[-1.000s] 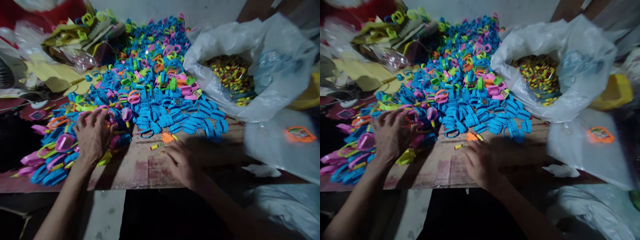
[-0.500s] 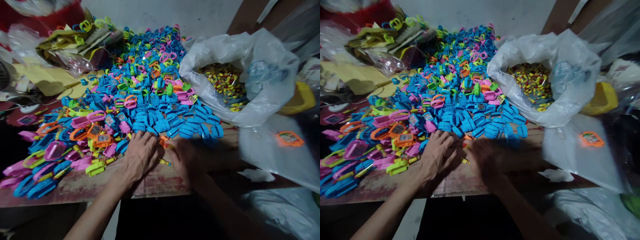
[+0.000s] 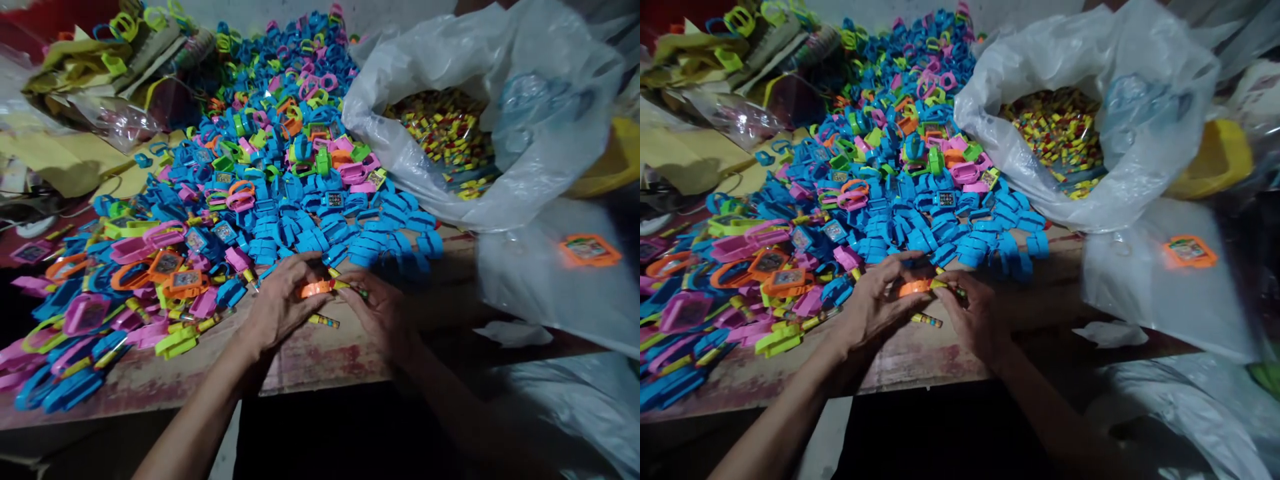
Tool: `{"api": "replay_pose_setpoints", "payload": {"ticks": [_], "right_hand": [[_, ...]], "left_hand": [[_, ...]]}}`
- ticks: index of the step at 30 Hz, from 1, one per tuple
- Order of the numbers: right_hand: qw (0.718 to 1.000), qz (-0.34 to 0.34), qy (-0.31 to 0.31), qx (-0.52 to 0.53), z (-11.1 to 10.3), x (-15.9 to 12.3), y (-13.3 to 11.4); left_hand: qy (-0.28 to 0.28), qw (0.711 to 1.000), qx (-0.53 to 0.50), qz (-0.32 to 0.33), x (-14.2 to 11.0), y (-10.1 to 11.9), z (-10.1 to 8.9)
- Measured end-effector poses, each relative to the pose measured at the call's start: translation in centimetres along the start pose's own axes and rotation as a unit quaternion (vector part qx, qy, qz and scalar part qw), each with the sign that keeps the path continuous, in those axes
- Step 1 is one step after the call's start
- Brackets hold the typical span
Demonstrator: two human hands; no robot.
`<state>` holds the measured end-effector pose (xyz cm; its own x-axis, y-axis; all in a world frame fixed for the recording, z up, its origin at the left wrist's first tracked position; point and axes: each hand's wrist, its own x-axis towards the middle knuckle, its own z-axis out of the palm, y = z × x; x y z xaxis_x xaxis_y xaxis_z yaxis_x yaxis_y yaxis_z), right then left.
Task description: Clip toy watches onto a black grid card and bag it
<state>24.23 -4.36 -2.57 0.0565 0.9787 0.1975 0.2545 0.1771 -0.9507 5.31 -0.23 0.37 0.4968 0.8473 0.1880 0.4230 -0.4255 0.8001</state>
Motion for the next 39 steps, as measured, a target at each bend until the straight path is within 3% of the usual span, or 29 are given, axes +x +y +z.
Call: {"api": "replay_pose_setpoints", "payload": {"ticks": [3,6,12,19,30,39], "right_hand": [[0.998,0.011,-0.028,0.053,0.5,0.3,-1.2],[0.996,0.011,-0.055,0.068,1.6,0.5,-2.3],[0.997,-0.040,-0.066,0.029,3.5,0.5,-3.6],[0.994,-0.065,-0.088,-0.017,4.0,0.7,-3.8],[0.988,-0.068,-0.123,-0.063,2.6,0.6,-3.8],[0.972,-0.173,-0.145,-0.064,1.3,0.2,-2.3]], "left_hand": [[0.011,0.962,-0.257,-0.087,-1.3,1.1,-0.7],[0.043,0.920,-0.359,-0.153,-2.8,1.4,-1.2],[0.048,0.910,-0.333,-0.244,-4.8,1.1,-2.2],[0.030,0.920,-0.315,-0.230,-5.4,0.1,-2.0],[0.017,0.917,-0.319,-0.238,-5.0,0.1,-1.3],[0.011,0.901,-0.358,-0.245,-4.6,-0.2,-0.2]]}}
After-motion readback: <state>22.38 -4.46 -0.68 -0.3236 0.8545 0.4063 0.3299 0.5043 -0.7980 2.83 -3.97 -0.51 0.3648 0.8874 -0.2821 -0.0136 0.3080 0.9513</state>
